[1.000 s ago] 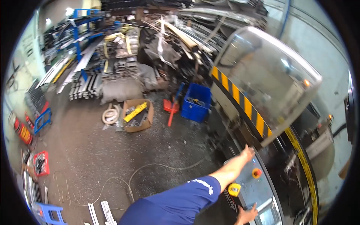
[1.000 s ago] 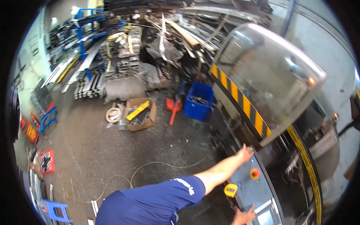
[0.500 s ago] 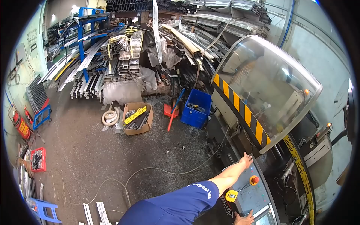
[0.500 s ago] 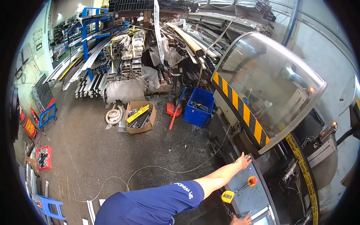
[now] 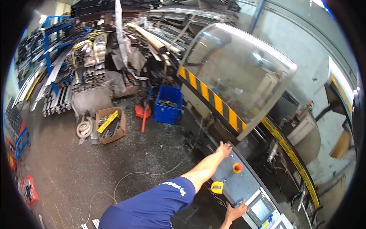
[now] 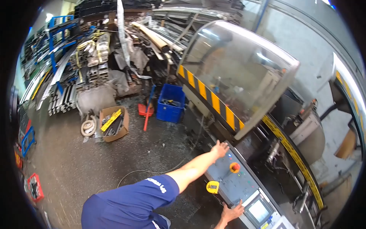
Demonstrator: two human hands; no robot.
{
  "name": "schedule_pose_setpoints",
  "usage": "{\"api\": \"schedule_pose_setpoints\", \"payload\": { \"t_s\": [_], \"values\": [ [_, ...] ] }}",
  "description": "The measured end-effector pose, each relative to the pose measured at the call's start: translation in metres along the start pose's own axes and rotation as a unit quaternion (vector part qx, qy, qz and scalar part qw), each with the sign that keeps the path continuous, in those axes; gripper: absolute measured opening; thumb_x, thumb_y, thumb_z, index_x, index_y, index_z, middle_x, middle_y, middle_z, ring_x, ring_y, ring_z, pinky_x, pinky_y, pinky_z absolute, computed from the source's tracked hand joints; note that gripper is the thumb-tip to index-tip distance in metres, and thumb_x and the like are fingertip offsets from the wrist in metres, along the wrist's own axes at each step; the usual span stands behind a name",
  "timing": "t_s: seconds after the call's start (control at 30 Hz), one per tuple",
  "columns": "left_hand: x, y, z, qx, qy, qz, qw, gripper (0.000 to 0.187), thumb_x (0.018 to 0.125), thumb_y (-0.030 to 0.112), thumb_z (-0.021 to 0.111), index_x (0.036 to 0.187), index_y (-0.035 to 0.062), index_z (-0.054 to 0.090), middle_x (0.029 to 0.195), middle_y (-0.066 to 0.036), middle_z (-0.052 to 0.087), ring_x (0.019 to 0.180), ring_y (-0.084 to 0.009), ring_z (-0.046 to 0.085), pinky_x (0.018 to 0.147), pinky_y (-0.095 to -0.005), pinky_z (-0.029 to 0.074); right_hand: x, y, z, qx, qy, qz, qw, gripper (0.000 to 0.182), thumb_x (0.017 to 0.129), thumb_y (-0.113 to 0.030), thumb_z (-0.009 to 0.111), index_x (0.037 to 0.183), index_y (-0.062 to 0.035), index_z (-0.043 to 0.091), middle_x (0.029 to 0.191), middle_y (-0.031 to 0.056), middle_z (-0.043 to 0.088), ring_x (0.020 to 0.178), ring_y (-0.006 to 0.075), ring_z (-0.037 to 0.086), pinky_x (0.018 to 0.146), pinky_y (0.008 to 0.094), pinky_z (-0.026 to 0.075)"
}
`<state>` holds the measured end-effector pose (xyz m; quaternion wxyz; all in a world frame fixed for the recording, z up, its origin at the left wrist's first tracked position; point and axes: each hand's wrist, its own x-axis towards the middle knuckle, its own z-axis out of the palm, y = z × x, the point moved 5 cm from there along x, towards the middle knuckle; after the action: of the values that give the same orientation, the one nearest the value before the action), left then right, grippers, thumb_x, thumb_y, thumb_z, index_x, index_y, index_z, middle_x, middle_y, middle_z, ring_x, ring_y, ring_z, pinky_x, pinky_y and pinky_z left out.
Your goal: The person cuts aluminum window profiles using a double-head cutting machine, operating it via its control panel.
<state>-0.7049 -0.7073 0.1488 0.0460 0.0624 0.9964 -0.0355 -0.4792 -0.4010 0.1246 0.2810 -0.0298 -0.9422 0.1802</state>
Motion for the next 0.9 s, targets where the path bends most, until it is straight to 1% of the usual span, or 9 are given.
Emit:
{"api": "schedule_pose_setpoints", "payload": {
  "t_s": [0.07, 0.13, 0.27, 0.3, 0.53, 0.77, 0.9],
  "values": [
    [-0.005, 0.001, -0.005, 0.014, -0.021, 0.003, 1.000, 0.054, 0.102, 0.026, 0.030, 0.155, 0.0163, 0.023, 0.162, -0.011, 0.019, 0.146, -0.0316, 0.026, 0.112, -0.0671, 0.017, 0.001, -0.007, -0.006, 0.007, 0.001, 0.000, 1.000, 0.096, 0.043, -0.024, 0.091, 0.129, -0.0082, 0.052, 0.103, 0.0153, 0.051, 0.101, 0.0386, 0.048, 0.087, 0.0504, 0.039],
    [-0.008, 0.002, -0.009, 0.027, -0.038, 0.006, 0.999, 0.055, 0.103, 0.025, 0.028, 0.156, 0.0154, 0.019, 0.163, -0.011, 0.016, 0.147, -0.0323, 0.024, 0.112, -0.0669, 0.016, 0.001, -0.005, -0.004, 0.004, 0.002, 0.001, 1.000, 0.096, 0.044, -0.025, 0.091, 0.129, -0.0079, 0.052, 0.102, 0.0143, 0.050, 0.100, 0.0376, 0.048, 0.086, 0.0496, 0.039],
    [-0.008, 0.004, -0.011, 0.044, -0.061, 0.010, 0.997, 0.056, 0.104, 0.025, 0.028, 0.157, 0.0147, 0.014, 0.163, -0.013, 0.014, 0.147, -0.0337, 0.023, 0.113, -0.0664, 0.016, 0.001, -0.010, -0.008, -0.011, -0.016, 0.006, 1.000, 0.096, 0.045, -0.026, 0.091, 0.132, -0.0123, 0.053, 0.102, 0.0121, 0.049, 0.100, 0.0345, 0.048, 0.086, 0.0472, 0.039],
    [-0.009, 0.004, -0.012, 0.042, -0.060, 0.010, 0.997, 0.056, 0.104, 0.025, 0.028, 0.157, 0.0146, 0.014, 0.163, -0.013, 0.014, 0.147, -0.0339, 0.023, 0.113, -0.0663, 0.017, 0.001, -0.009, -0.007, -0.017, -0.018, 0.006, 1.000, 0.097, 0.046, -0.026, 0.092, 0.134, -0.0152, 0.053, 0.102, 0.0114, 0.049, 0.099, 0.0334, 0.048, 0.086, 0.0464, 0.039],
    [-0.013, 0.004, -0.015, 0.049, -0.063, 0.012, 0.997, 0.057, 0.104, 0.024, 0.031, 0.157, 0.0127, 0.013, 0.163, -0.013, 0.013, 0.147, -0.0342, 0.023, 0.112, -0.0660, 0.019, 0.002, -0.008, -0.006, -0.029, -0.027, 0.009, 0.999, 0.099, 0.046, -0.026, 0.092, 0.136, -0.0165, 0.052, 0.103, 0.0112, 0.049, 0.100, 0.0331, 0.048, 0.087, 0.0472, 0.039],
    [-0.012, 0.003, -0.013, 0.036, -0.066, 0.009, 0.997, 0.057, 0.104, 0.025, 0.032, 0.157, 0.0129, 0.012, 0.163, -0.012, 0.011, 0.148, -0.0332, 0.021, 0.111, -0.0655, 0.022, 0.002, -0.007, -0.005, -0.018, -0.034, 0.016, 0.999, 0.099, 0.046, -0.026, 0.092, 0.136, -0.0162, 0.052, 0.104, 0.0122, 0.049, 0.101, 0.0337, 0.048, 0.089, 0.0477, 0.039],
    [0.002, 0.002, -0.002, 0.028, -0.067, 0.006, 0.997, 0.058, 0.105, 0.025, 0.032, 0.157, 0.0131, 0.012, 0.163, -0.012, 0.010, 0.148, -0.0327, 0.020, 0.111, -0.0651, 0.022, 0.002, -0.007, -0.003, -0.016, -0.038, 0.018, 0.999, 0.099, 0.046, -0.026, 0.092, 0.136, -0.0157, 0.052, 0.105, 0.0125, 0.050, 0.102, 0.0340, 0.048, 0.090, 0.0478, 0.038]
  ]
}}
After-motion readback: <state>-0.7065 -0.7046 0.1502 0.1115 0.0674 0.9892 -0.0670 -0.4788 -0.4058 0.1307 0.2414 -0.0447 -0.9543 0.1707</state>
